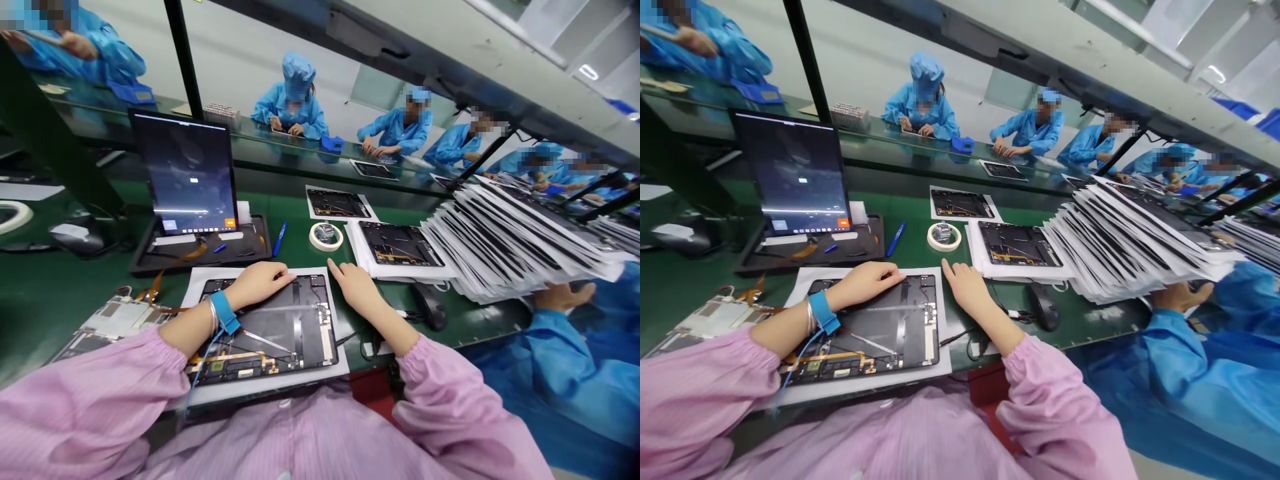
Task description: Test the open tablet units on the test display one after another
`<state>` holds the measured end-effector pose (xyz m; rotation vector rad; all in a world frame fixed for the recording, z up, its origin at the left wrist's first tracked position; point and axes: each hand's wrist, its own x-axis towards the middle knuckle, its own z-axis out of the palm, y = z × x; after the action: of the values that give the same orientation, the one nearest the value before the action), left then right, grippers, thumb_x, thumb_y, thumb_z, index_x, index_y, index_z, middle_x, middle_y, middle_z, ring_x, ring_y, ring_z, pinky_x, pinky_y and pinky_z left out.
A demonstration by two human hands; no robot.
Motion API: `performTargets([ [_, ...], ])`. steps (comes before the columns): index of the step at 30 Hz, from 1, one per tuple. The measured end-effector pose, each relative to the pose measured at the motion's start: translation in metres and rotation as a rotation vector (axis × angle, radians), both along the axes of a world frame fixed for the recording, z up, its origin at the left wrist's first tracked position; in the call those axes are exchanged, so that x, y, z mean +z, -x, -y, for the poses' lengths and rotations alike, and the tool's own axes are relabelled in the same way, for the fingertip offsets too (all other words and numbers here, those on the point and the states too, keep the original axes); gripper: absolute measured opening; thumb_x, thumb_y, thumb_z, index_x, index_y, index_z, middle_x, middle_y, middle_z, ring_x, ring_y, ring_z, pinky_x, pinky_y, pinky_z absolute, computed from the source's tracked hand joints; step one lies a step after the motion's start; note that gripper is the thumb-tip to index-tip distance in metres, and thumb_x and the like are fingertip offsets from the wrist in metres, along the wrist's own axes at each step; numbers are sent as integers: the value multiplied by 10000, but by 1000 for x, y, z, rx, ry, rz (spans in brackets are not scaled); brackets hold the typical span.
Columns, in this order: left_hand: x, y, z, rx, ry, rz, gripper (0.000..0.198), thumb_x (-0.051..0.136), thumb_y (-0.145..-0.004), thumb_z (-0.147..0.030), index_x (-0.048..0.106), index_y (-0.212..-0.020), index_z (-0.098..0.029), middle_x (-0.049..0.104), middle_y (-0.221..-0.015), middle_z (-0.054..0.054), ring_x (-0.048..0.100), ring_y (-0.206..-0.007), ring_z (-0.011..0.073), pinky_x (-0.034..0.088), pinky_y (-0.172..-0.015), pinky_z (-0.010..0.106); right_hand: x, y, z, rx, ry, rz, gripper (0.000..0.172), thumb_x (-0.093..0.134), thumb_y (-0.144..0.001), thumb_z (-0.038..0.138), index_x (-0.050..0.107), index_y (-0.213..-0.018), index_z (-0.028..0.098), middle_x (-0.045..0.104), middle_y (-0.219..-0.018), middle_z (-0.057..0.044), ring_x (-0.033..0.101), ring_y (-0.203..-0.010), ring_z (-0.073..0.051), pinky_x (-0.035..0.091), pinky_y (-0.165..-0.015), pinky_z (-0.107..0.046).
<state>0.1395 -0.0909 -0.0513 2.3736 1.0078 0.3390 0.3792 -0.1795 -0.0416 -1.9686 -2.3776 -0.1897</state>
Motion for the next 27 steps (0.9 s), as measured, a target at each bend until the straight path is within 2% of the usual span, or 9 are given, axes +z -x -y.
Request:
performTargets([
  [2,-1,0,0,4,4,3,422,374,-875,-525,556,-686,-194,629,-719,11,537,-660,158,283,-566,250,0,-1,2,4,1,-73,410,416,-826,43,538,-1207,132,603,-871,-100,554,-838,-221,433,-753,-338],
  [5,-1,0,-1,9,3,10,419,383,-874,-519,545,-671,-191,624,-712,9,525,-643,150,270,-556,250,6,-1,26,-66,47,-498,232,436,-870,165,567,-1061,156,586,-790,-46,549,-724,-160,441,-664,-273],
  [8,-1,0,-1,10,7,13,422,390,-871,-520,532,-653,-188,616,-697,3,513,-626,143,257,-544,251,12,2,49,-148,346,-1079,227,479,-880,363,541,-985,171,563,-694,4,489,-548,-100,379,-480,-204],
  [11,0,0,-1,10,7,14,425,385,-873,-516,538,-654,-186,615,-697,4,513,-622,141,257,-541,253,11,8,58,-192,564,-1334,305,563,-820,441,506,-937,166,580,-678,9,441,-480,-70,303,-399,-169],
  [18,1,0,-1,6,16,10,432,384,-867,-528,554,-664,-187,617,-696,5,521,-628,147,266,-546,255,8,10,55,-223,527,-1365,308,587,-804,455,485,-882,174,568,-642,25,419,-463,-60,282,-367,-149],
  [23,2,-1,0,24,-1,-5,421,377,-873,-514,560,-676,-189,619,-701,10,521,-629,149,263,-548,250,5,11,53,-191,583,-1348,276,555,-823,436,471,-877,178,564,-641,30,407,-452,-63,275,-377,-162],
  [25,2,-2,-1,36,-15,-24,420,375,-874,-510,557,-675,-188,618,-701,15,526,-636,154,267,-548,251,1,18,53,-182,528,-1278,206,513,-852,382,476,-876,181,561,-631,32,432,-468,-74,311,-418,-180],
  [27,2,-2,-1,35,-24,-33,420,368,-876,-511,559,-683,-191,622,-710,20,538,-656,163,284,-559,252,0,28,57,-190,373,-1109,99,472,-873,280,498,-873,184,566,-631,27,498,-534,-97,373,-511,-210],
])
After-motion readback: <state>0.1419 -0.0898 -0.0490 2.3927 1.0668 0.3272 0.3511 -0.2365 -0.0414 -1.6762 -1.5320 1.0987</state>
